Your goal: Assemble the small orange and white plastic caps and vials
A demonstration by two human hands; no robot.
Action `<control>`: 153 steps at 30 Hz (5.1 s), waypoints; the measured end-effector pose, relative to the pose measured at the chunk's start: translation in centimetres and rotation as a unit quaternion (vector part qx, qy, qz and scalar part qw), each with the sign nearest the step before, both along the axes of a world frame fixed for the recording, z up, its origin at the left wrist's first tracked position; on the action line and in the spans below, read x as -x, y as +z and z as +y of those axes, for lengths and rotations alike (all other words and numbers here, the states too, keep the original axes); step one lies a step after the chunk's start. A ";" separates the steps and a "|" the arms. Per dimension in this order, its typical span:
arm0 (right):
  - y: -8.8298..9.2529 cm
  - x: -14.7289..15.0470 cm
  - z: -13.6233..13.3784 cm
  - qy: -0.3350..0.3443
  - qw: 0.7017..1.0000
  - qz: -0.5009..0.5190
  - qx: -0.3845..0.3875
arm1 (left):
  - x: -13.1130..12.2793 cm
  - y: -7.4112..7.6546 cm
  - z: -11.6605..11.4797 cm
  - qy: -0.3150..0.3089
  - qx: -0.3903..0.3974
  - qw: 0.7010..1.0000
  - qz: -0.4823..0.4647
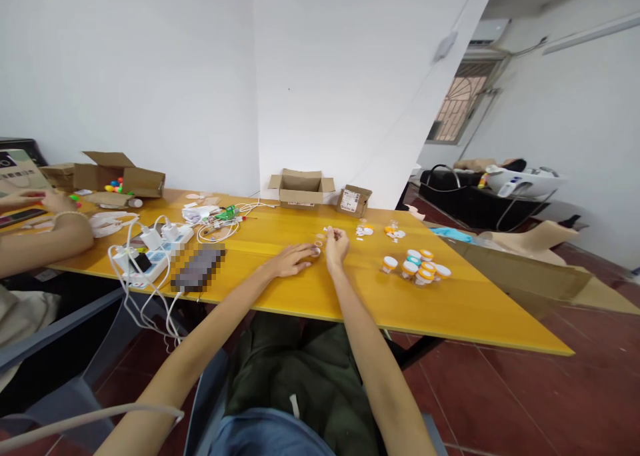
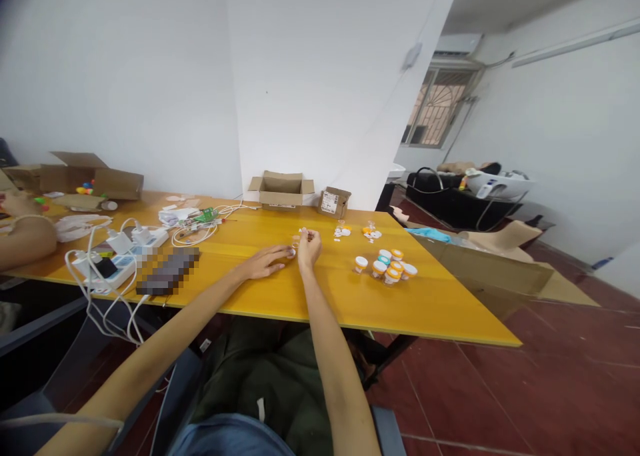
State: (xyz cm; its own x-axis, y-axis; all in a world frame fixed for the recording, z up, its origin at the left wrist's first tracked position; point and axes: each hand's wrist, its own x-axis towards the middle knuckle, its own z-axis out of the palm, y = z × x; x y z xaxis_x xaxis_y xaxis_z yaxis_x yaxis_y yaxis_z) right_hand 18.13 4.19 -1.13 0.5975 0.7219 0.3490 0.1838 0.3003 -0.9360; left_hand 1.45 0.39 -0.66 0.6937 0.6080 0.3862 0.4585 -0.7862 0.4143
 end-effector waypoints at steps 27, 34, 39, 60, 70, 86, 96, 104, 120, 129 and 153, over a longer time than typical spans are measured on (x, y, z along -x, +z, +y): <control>-0.9 1.7 -2.1 0.154 0.900 -0.404 0.050 | 0.9 0.2 1.0 0.182 0.111 0.949 -0.233; -0.4 2.1 -1.5 0.213 0.952 -0.219 -0.003 | 1.1 0.4 1.6 0.174 0.194 0.907 -0.332; -0.1 2.6 -1.6 0.329 0.944 -0.026 0.013 | 1.3 0.7 1.6 0.155 0.230 0.877 -0.393; 0.5 2.5 -2.6 0.389 0.909 0.148 0.030 | 1.4 0.5 1.8 0.119 0.210 0.896 -0.372; 0.9 2.7 -2.9 0.378 0.911 0.160 0.042 | 1.3 0.9 1.3 0.123 0.213 0.893 -0.376; 0.3 2.1 -2.3 0.415 0.887 0.178 0.094 | 1.6 0.4 1.7 0.130 0.137 0.924 -0.333; 0.0 1.9 -1.9 0.423 0.883 0.174 0.104 | 1.6 0.1 2.0 0.125 0.092 0.939 -0.306; 0.1 2.0 -2.1 0.415 0.888 0.172 0.102 | 1.5 0.3 1.9 0.125 0.092 0.940 -0.304; -0.4 1.9 -1.6 0.414 0.890 0.166 0.098 | 1.5 0.4 1.6 0.134 0.078 0.946 -0.284; -0.1 2.0 -1.9 0.421 0.884 0.176 0.103 | 1.4 0.5 1.5 0.132 0.077 0.946 -0.285; 0.3 1.7 -2.4 0.439 0.878 0.156 0.107 | 1.6 0.5 1.4 0.114 0.071 0.952 -0.275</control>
